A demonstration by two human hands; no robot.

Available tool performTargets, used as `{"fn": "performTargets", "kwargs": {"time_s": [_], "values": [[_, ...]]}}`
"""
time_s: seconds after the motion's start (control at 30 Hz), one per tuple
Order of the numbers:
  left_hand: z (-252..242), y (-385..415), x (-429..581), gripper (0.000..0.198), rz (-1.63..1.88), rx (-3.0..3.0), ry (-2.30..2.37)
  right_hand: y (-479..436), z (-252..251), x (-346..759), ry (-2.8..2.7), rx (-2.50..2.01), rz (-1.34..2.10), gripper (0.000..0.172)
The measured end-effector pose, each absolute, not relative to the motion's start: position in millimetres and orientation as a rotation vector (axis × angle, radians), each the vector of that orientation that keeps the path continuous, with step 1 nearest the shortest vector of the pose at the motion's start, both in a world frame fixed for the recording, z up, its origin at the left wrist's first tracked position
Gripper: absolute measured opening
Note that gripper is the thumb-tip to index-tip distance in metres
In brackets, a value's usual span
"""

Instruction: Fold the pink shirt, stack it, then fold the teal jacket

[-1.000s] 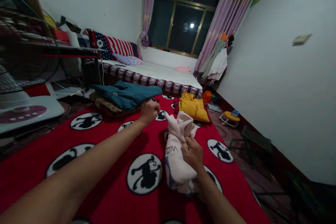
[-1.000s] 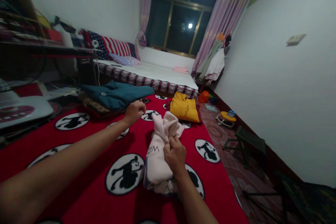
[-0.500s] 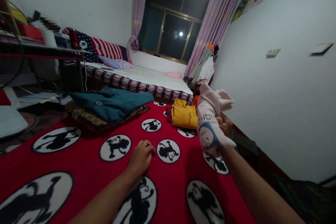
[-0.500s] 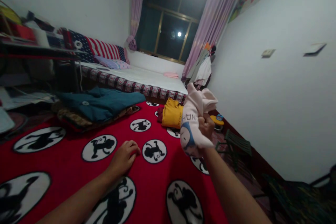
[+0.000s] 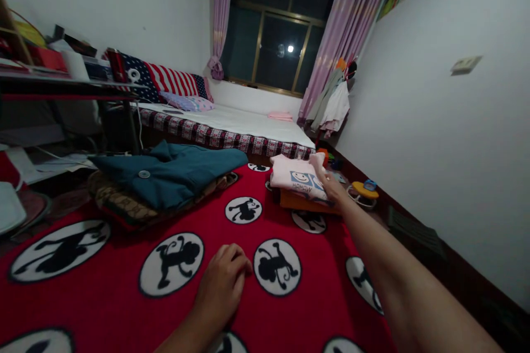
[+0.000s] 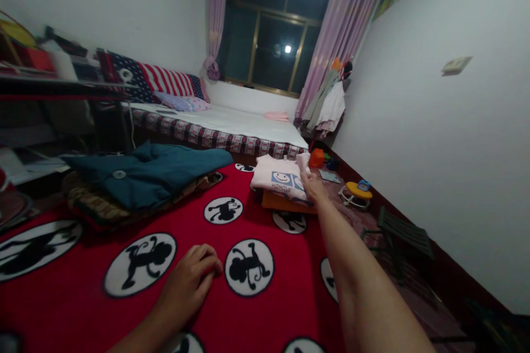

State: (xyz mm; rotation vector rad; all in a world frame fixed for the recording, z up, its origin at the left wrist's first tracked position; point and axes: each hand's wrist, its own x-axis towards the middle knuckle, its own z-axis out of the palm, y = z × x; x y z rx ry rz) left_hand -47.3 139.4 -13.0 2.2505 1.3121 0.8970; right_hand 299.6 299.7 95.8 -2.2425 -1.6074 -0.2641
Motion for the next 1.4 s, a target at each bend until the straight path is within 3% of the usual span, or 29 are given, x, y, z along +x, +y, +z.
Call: {"fn": "performTargets", "kwargs": {"time_s": [0.27, 0.47, 0.6, 0.77, 0.87, 1.0, 1.2, 1.4], "values": [[-16, 141, -47, 0.024, 0.904, 2.27, 1.3, 310, 90, 320, -1.242, -2.123, -0.337, 0.047], [-15, 140, -48, 0.024, 0.899, 2.268, 1.281, 309, 97, 312, -1.046, -2.244, -0.316, 0.037], [-14, 140, -48, 0.025, 0.897, 2.257, 1.292, 317, 105, 285, -1.254, -2.179, -0.323, 0.055], [-15, 140, -48, 0.025, 0.905, 2.249, 1.285, 318, 79, 253, -1.656, -2.277, -0.042, 0.092], [-16, 140, -48, 0.025, 0.905, 2.253, 1.282, 317, 69, 247, -1.665, -2.36, -0.022, 0.098], [-15, 140, -48, 0.025, 0.904, 2.256, 1.279, 310, 68, 241, -1.664, -2.322, -0.188, 0.099], [-13, 141, -48, 0.024, 0.917, 2.265, 1.273, 291, 41, 225, -1.706, -2.218, -0.56, 0.076], [-12, 142, -51, 0.024, 0.975, 2.238, 1.226, 286, 50, 215, -1.69, -2.292, -0.487, 0.073]]}}
